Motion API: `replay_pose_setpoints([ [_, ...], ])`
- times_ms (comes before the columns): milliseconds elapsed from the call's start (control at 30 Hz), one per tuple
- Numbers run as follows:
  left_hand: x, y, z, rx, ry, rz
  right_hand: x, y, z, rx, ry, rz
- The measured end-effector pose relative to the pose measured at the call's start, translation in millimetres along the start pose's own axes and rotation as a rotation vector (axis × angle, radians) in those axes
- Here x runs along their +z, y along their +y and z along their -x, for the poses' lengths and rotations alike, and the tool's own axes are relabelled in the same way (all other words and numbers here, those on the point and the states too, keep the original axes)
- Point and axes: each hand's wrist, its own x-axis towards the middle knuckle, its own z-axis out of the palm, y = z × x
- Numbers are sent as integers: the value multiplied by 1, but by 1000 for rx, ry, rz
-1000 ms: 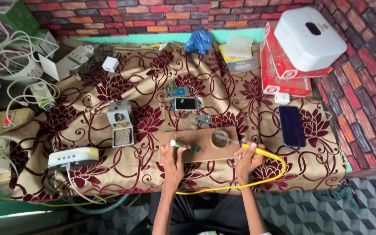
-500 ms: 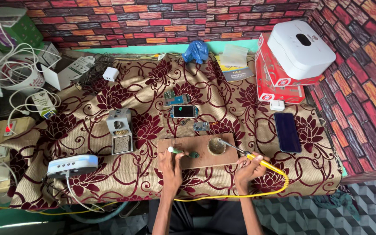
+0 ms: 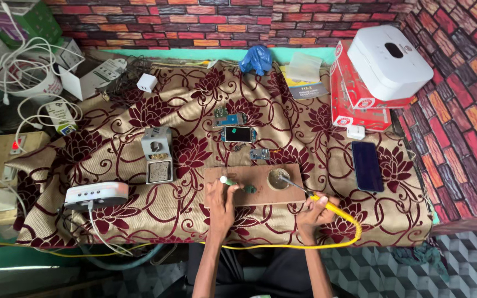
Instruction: The person is soldering a small green circuit board. They use a soldering iron in their right hand and a solder wire in their left hand to apply solder to the board's components. The person repeatedly dips the soldering iron into a small container, likely containing flux or cleaning solution, during the process.
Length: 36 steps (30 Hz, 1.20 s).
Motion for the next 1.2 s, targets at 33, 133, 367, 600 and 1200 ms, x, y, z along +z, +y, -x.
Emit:
replay_pose_setpoints([
  [33,0,2,-2,-33,-7,-36,3,-1,-2,-63,-4,28],
  [133,0,5,-2,-50,-11,169,7,-7,-3,-183,-30,96],
  [367,-2,6,-4,48,19,1,8,-24,-3,-102,-139,175],
  [600,-3,1,3,30,4,29,-1,-18,15,20,-227,-94],
  [1200,0,-3,1,20,8,89,-5,-49,-10,-106,-233,8],
])
